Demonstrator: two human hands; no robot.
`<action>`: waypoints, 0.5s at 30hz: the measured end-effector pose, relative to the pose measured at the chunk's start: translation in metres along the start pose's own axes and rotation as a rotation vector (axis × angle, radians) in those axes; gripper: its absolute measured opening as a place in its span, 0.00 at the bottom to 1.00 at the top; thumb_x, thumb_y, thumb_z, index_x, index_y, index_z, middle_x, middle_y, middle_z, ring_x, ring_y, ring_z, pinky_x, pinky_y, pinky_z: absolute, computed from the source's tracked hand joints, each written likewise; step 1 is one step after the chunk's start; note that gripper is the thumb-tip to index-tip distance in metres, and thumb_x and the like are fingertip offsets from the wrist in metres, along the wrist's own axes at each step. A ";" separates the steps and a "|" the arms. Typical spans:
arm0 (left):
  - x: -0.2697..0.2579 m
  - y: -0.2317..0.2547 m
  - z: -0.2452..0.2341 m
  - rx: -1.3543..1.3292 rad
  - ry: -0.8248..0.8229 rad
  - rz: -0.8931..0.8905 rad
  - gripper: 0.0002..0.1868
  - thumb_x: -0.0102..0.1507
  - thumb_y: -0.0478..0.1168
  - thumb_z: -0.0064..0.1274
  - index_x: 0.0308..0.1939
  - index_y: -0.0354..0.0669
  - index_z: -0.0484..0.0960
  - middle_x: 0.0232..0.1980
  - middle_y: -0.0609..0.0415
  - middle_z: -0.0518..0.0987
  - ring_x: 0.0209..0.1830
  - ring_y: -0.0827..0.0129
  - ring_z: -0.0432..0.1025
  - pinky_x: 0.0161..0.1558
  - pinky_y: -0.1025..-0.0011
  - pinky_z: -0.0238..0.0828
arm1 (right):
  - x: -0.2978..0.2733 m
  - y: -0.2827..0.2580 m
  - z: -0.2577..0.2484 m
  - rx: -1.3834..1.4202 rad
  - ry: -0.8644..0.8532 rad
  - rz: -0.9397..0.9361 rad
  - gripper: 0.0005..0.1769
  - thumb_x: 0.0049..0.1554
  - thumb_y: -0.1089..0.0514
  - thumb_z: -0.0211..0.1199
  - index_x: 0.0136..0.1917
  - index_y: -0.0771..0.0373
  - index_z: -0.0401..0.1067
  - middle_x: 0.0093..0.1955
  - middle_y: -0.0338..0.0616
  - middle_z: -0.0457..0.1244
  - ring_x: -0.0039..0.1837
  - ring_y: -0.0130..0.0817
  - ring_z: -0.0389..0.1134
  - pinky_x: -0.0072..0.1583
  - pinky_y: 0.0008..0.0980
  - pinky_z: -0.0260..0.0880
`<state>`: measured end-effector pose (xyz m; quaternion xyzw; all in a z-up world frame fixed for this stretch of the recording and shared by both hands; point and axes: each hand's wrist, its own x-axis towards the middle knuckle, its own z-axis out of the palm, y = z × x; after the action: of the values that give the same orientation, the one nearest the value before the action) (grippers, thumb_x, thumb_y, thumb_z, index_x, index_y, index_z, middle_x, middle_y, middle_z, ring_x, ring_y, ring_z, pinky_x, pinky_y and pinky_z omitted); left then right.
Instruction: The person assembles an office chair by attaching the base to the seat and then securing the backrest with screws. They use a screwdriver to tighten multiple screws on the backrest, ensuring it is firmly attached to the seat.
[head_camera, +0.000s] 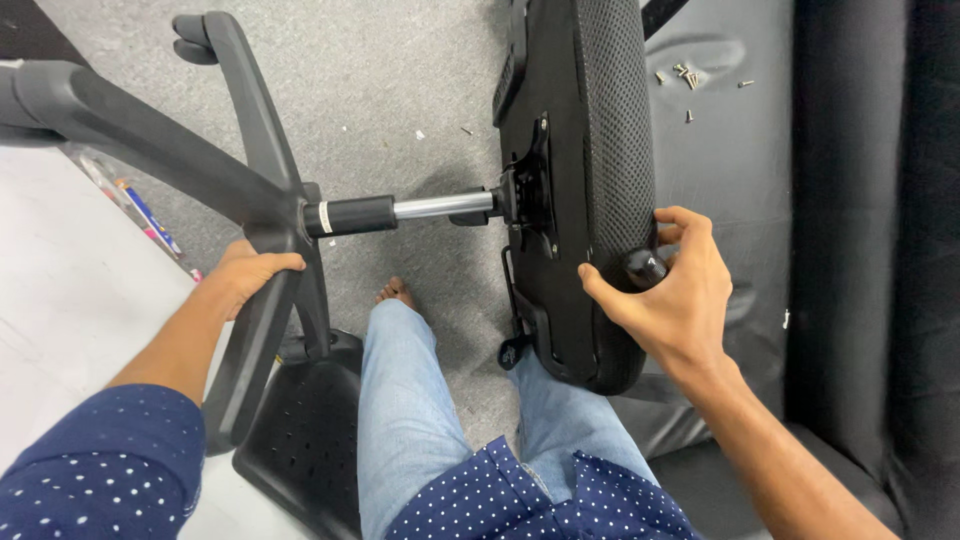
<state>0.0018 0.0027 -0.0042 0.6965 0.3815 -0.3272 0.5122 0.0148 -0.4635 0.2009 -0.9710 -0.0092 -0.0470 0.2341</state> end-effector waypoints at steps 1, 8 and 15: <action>0.005 -0.001 -0.002 0.019 -0.003 0.000 0.17 0.53 0.40 0.65 0.42 0.33 0.84 0.35 0.46 0.82 0.28 0.62 0.77 0.30 0.61 0.75 | 0.000 -0.003 0.002 -0.001 -0.003 0.009 0.45 0.42 0.45 0.82 0.62 0.72 0.63 0.50 0.55 0.65 0.49 0.46 0.70 0.51 0.42 0.71; 0.047 -0.024 -0.012 0.151 0.064 -0.007 0.21 0.53 0.41 0.67 0.45 0.30 0.82 0.37 0.42 0.83 0.31 0.57 0.78 0.33 0.59 0.76 | 0.004 -0.021 0.020 -0.036 -0.081 -0.016 0.40 0.42 0.44 0.82 0.53 0.70 0.63 0.45 0.53 0.64 0.44 0.45 0.67 0.47 0.43 0.70; 0.103 -0.063 -0.023 0.356 0.185 0.204 0.42 0.49 0.43 0.75 0.59 0.21 0.71 0.52 0.32 0.77 0.50 0.49 0.75 0.49 0.58 0.72 | 0.007 -0.044 0.046 -0.046 -0.140 -0.056 0.36 0.43 0.44 0.81 0.47 0.66 0.61 0.41 0.48 0.61 0.41 0.44 0.66 0.45 0.43 0.69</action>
<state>-0.0001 0.0567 -0.1150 0.8378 0.2907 -0.2708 0.3746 0.0239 -0.4030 0.1812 -0.9764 -0.0515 0.0143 0.2092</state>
